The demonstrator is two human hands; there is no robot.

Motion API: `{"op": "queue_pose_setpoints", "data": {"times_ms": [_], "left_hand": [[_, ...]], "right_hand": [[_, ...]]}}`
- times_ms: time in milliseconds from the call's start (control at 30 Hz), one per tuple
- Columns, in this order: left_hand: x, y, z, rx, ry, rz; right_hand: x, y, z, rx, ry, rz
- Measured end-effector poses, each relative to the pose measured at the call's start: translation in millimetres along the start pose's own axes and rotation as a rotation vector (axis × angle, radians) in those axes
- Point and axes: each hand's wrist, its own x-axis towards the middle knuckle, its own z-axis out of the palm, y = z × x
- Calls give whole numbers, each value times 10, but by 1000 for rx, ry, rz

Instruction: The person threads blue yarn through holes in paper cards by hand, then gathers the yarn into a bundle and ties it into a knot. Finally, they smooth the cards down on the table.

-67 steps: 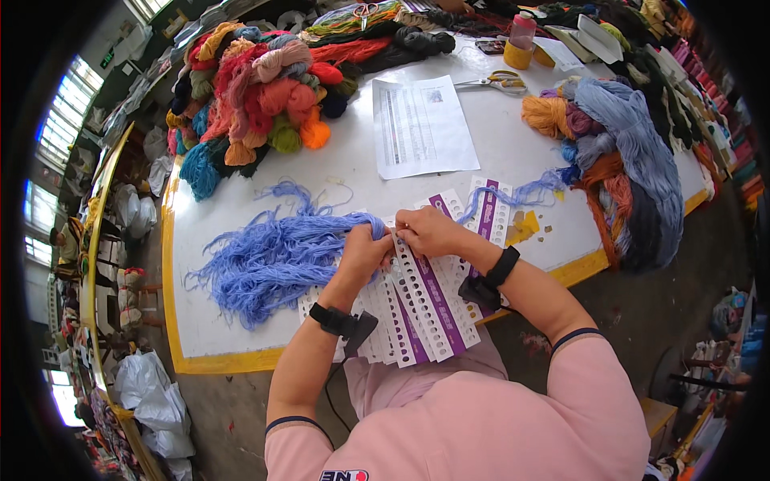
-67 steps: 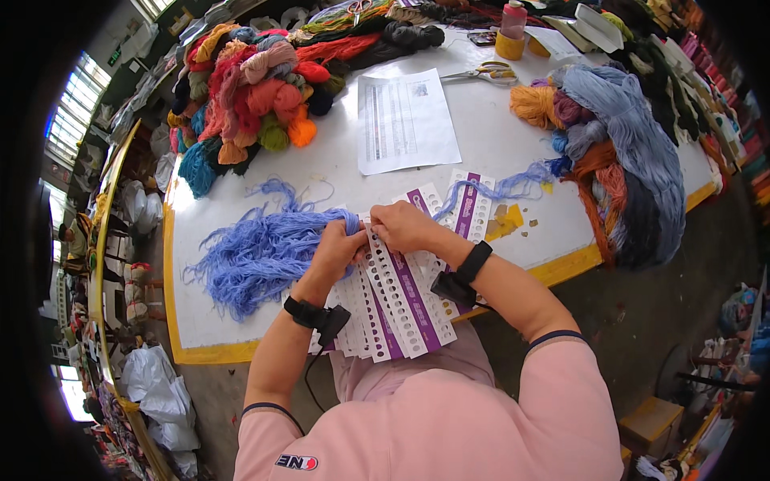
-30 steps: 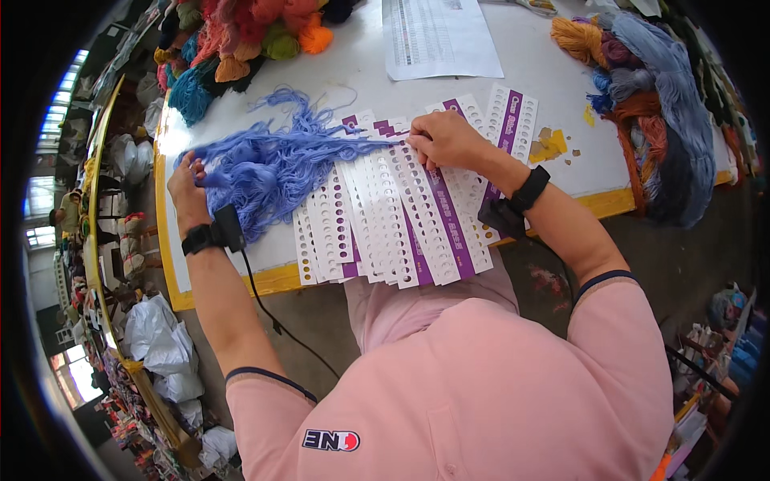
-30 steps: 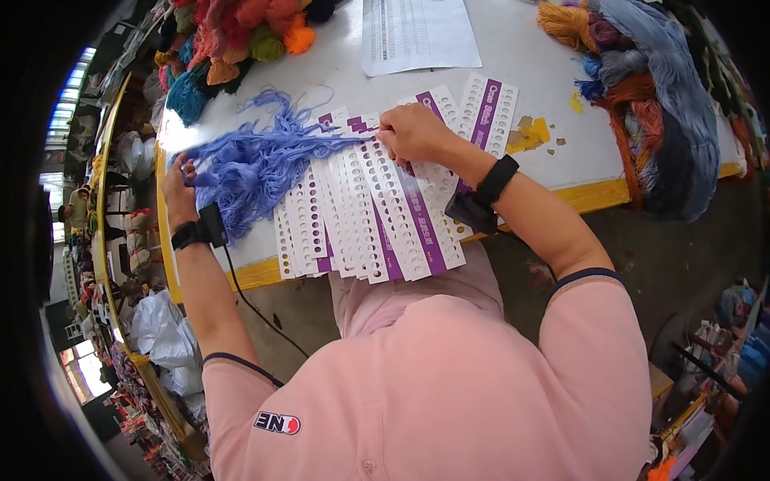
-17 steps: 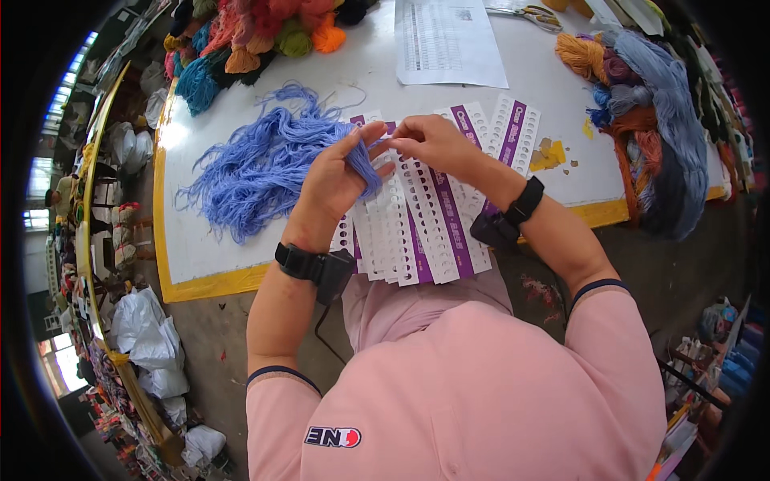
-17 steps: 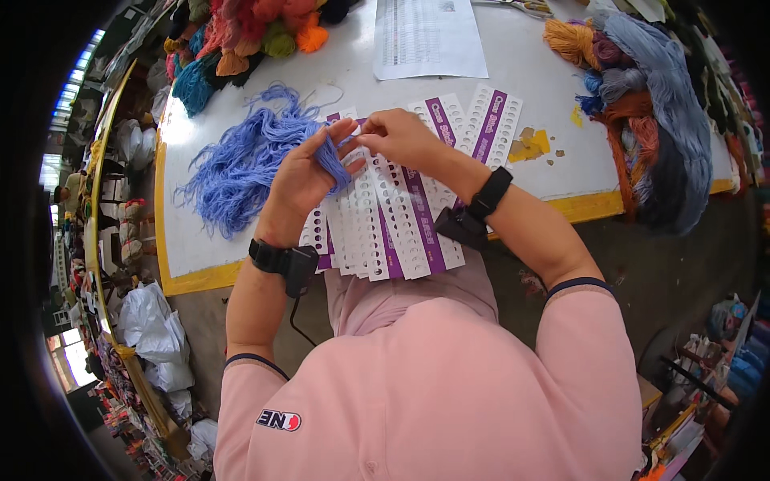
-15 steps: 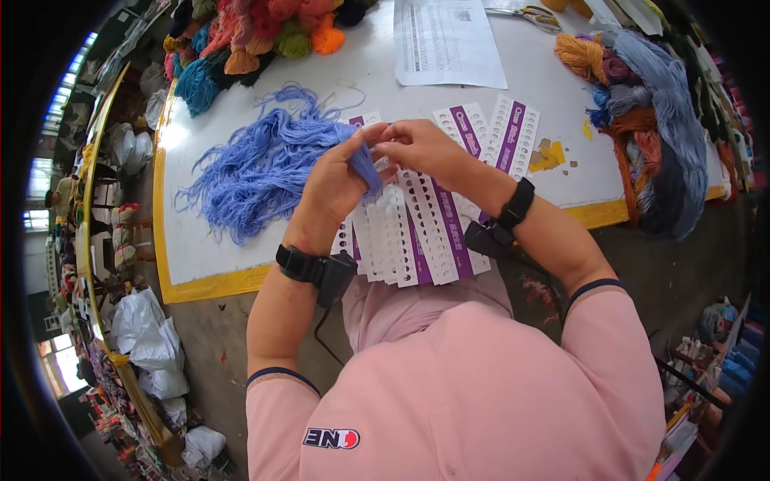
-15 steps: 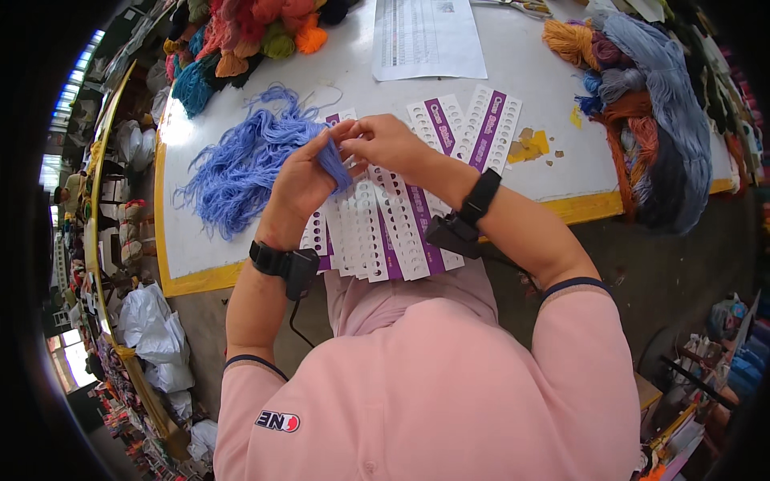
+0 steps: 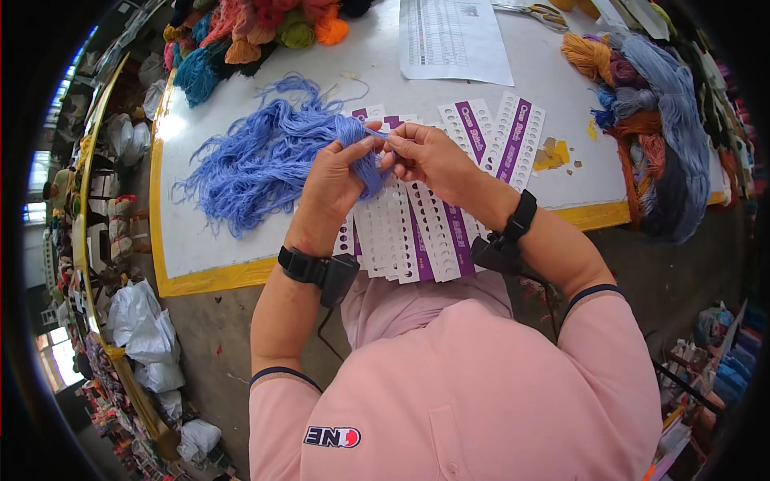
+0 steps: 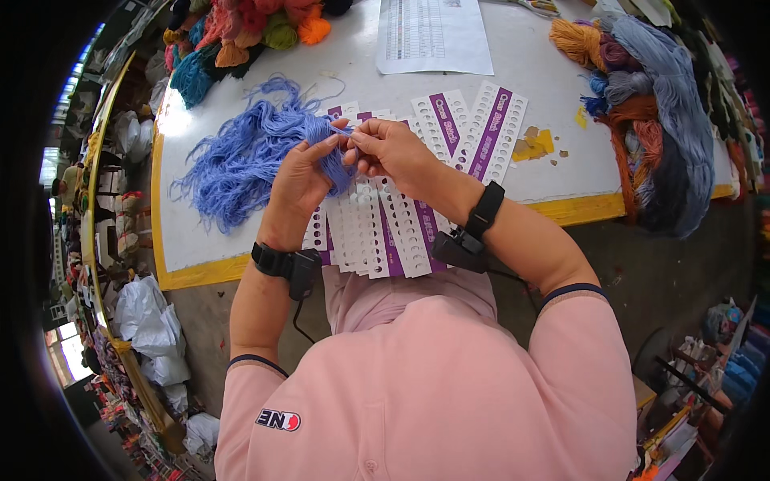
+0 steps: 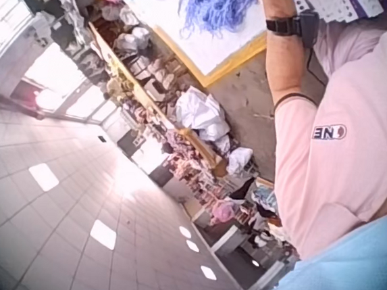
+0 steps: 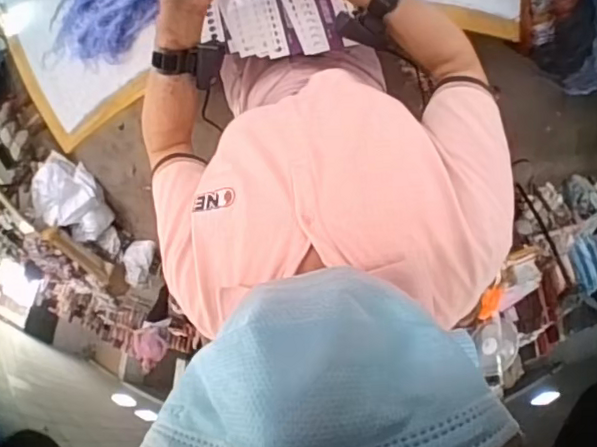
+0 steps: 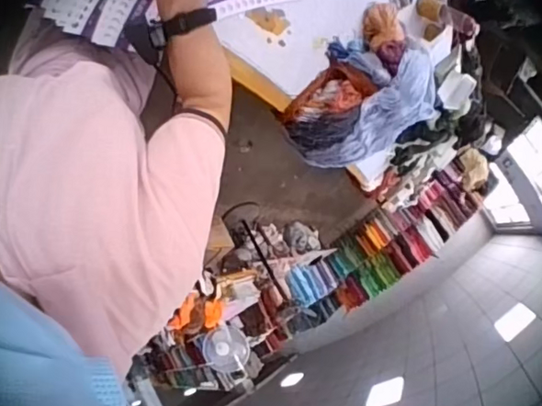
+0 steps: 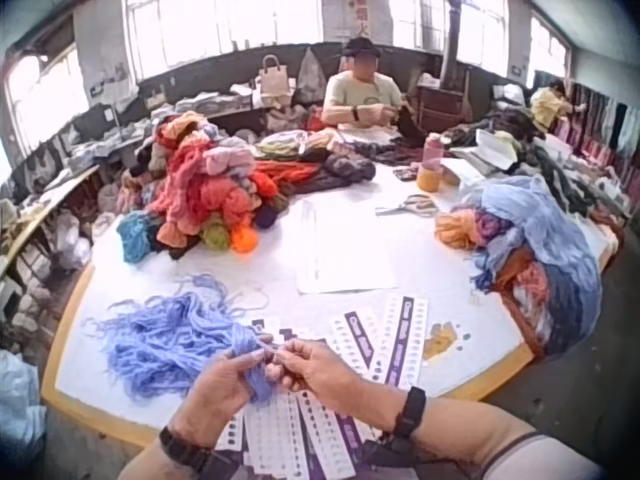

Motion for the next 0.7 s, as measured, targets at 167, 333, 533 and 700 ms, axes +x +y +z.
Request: {"op": "queue_pose_setpoints", "data": {"times_ms": [167, 333, 533, 700], "left_hand": [[-60, 4, 148, 16, 79, 26], [-72, -12, 131, 49, 117, 59], [-102, -15, 125, 61, 130, 43], [-115, -25, 99, 66, 101, 43]], "right_hand": [[-61, -29, 39, -130, 41, -48], [-75, -17, 79, -241, 43, -69], [-110, -12, 70, -320, 53, -126], [-123, -14, 88, -276, 55, -77]]}}
